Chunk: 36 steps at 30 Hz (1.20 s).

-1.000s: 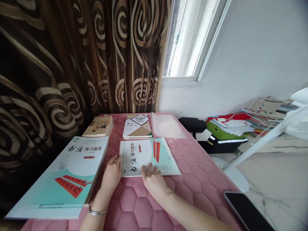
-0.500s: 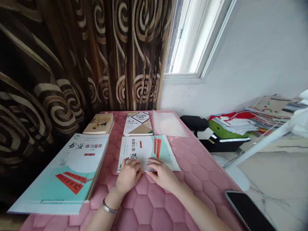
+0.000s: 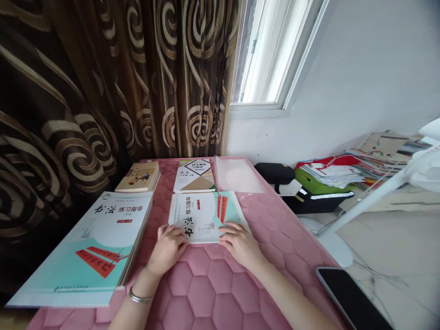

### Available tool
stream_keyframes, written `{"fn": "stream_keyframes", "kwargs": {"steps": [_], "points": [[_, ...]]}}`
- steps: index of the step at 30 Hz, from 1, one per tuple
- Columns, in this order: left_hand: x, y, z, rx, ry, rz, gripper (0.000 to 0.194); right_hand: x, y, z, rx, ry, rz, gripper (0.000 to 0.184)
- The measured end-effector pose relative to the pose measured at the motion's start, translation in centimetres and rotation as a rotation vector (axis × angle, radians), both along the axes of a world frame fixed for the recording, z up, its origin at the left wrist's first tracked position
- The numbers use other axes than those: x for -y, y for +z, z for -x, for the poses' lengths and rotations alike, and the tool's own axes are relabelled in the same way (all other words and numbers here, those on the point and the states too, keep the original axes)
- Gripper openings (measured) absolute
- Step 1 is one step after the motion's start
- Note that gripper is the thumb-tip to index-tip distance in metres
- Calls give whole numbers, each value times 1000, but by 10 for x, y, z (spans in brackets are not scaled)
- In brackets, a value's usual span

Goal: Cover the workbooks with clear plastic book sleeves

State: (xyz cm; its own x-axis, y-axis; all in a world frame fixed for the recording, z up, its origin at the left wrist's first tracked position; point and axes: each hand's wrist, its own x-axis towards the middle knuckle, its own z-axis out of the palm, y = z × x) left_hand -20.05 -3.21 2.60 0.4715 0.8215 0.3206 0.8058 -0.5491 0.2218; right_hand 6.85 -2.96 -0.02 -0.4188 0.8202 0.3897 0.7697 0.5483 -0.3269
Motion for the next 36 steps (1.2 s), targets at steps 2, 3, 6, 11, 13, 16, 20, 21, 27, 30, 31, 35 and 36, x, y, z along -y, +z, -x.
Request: {"fn": "stream_keyframes", "kwargs": {"steps": [2, 3, 6, 11, 13, 16, 20, 21, 27, 30, 31, 35, 36], "points": [[-2, 3, 12, 2, 33, 42, 16, 0, 1, -21, 23, -14, 5, 16], [-4, 5, 17, 12, 50, 68, 16, 0, 1, -32, 28, -26, 10, 16], [-8, 6, 29, 87, 77, 150, 14, -2, 0, -59, 5, -75, 51, 14], [-12, 5, 37, 220, 92, 255, 15, -5, 0, -83, -29, -91, 159, 12], [-11, 5, 37, 225, 101, 268, 19, -5, 1, -86, -30, -92, 188, 14], [-11, 3, 37, 226, 106, 278, 25, -5, 1, -89, -27, -95, 219, 19], [-12, -2, 38, 225, 105, 252, 32, -5, -2, -92, -46, -68, 236, 23], [-13, -4, 39, 223, 103, 239, 34, -5, -2, -92, -52, -60, 239, 24], [-11, -12, 36, 166, 92, 229, 50, -4, -2, -95, -52, -53, 254, 33], [-6, -9, 22, 109, 98, 222, 48, -2, 3, -86, -41, -40, 215, 29], [-5, -7, 14, 89, 99, 214, 45, -1, 5, -79, -31, -42, 196, 25], [0, -4, -22, 22, 64, 176, 35, 0, 9, -34, 25, -85, 123, 10], [0, -4, -30, 9, 63, 166, 33, 1, 9, -20, 32, -101, 106, 11]]}}
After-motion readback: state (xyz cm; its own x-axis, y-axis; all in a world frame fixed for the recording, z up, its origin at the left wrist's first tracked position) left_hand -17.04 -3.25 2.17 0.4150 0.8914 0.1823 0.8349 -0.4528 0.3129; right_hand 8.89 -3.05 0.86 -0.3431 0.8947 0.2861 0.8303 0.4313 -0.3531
